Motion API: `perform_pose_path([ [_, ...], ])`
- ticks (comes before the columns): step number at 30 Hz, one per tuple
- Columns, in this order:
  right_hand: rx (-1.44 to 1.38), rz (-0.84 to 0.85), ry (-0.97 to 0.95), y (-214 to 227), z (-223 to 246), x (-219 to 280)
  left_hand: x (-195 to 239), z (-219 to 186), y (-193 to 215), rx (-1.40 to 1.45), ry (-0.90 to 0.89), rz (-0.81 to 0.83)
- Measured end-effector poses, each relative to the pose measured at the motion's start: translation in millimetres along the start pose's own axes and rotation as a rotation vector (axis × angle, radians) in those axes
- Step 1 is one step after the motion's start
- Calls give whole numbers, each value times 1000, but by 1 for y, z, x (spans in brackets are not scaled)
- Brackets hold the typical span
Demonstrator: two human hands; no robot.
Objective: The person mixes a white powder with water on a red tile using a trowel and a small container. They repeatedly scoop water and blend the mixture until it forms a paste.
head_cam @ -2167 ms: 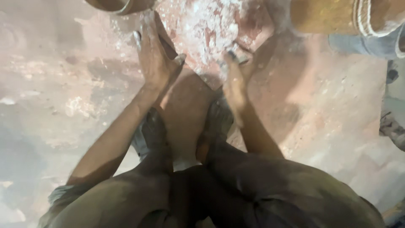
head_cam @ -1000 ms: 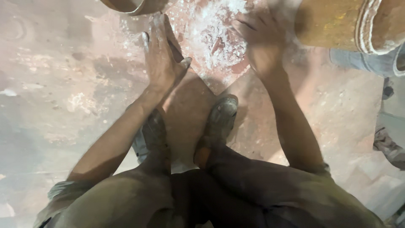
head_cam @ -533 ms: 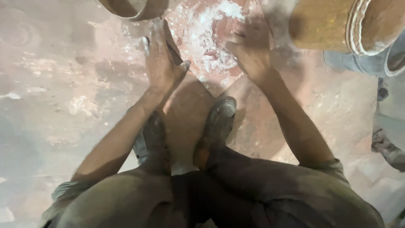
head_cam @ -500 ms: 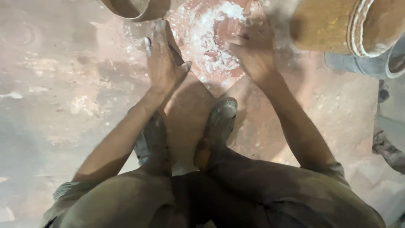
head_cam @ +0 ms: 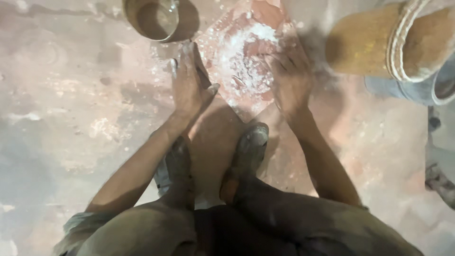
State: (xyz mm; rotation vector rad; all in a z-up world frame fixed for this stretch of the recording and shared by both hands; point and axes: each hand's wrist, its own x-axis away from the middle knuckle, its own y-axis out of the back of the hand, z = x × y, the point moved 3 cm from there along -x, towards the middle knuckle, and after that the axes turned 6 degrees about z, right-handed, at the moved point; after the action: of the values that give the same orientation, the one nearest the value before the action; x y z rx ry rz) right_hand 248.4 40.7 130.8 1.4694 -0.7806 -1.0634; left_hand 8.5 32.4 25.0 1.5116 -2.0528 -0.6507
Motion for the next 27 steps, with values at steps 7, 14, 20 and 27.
perform_pose_path([
  [7,-15,382,-165,-55,-32,-39,-1,2,0,15,56,3],
  [14,-85,227,-181,-88,-48,-73,-1,-1,-1,-14,2,-29],
  [20,-195,308,-367,-111,-38,-74,-1,2,-4,3,22,0],
  [27,-721,4,-149,-37,-51,-9,2,2,-3,-4,-46,-34],
])
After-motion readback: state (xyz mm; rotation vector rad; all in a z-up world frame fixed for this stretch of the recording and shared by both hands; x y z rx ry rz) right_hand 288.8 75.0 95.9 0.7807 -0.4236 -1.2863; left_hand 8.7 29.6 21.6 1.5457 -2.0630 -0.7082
